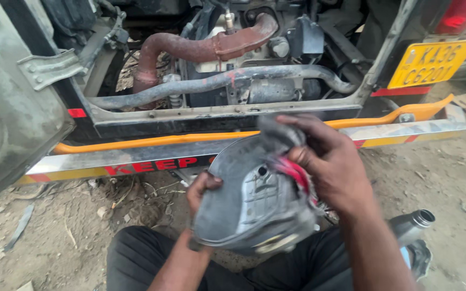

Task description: The person wipes a metal engine cover with a cloth and cleans the area around the engine block at the rear of a vehicle.

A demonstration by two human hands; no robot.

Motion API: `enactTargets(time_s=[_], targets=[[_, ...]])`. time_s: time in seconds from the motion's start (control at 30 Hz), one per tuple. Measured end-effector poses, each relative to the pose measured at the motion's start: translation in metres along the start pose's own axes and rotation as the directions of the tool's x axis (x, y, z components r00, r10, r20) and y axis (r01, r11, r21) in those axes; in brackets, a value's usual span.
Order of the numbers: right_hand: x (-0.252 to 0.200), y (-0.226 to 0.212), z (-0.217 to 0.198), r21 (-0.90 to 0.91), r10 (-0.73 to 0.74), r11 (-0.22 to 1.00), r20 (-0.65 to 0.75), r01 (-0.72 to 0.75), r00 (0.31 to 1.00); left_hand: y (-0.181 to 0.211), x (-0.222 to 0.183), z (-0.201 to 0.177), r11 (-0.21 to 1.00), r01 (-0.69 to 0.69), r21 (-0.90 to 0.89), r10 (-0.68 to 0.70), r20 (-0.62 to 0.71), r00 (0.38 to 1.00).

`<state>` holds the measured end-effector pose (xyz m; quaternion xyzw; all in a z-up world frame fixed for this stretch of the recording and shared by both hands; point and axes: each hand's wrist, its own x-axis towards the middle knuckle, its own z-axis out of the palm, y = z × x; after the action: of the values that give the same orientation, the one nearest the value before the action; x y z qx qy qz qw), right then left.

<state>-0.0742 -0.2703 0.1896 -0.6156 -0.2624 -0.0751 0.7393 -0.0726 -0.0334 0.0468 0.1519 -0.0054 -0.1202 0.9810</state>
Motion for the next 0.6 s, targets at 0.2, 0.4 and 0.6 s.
enactTargets(time_s=[0.2, 0.4, 0.6], targets=[[0.009, -0.007, 0.017, -0.350, -0.011, 0.937, -0.057, -0.010, 0.998, -0.008, 0.000, -0.012, 0.999, -0.001, -0.040, 0.004, 0.090, 0.996], [0.005, 0.047, 0.000, -0.327, -0.020, 0.944, -0.160, -0.034, 0.987, -0.016, -0.005, -0.015, 0.998, -0.031, -0.049, 0.035, 0.079, 0.996], [0.019, 0.018, 0.012, 0.624, 0.360, 0.780, -0.384, -0.048, 0.850, -0.004, -0.017, -0.012, 1.000, -0.030, 0.000, 0.030, 0.120, 0.992]])
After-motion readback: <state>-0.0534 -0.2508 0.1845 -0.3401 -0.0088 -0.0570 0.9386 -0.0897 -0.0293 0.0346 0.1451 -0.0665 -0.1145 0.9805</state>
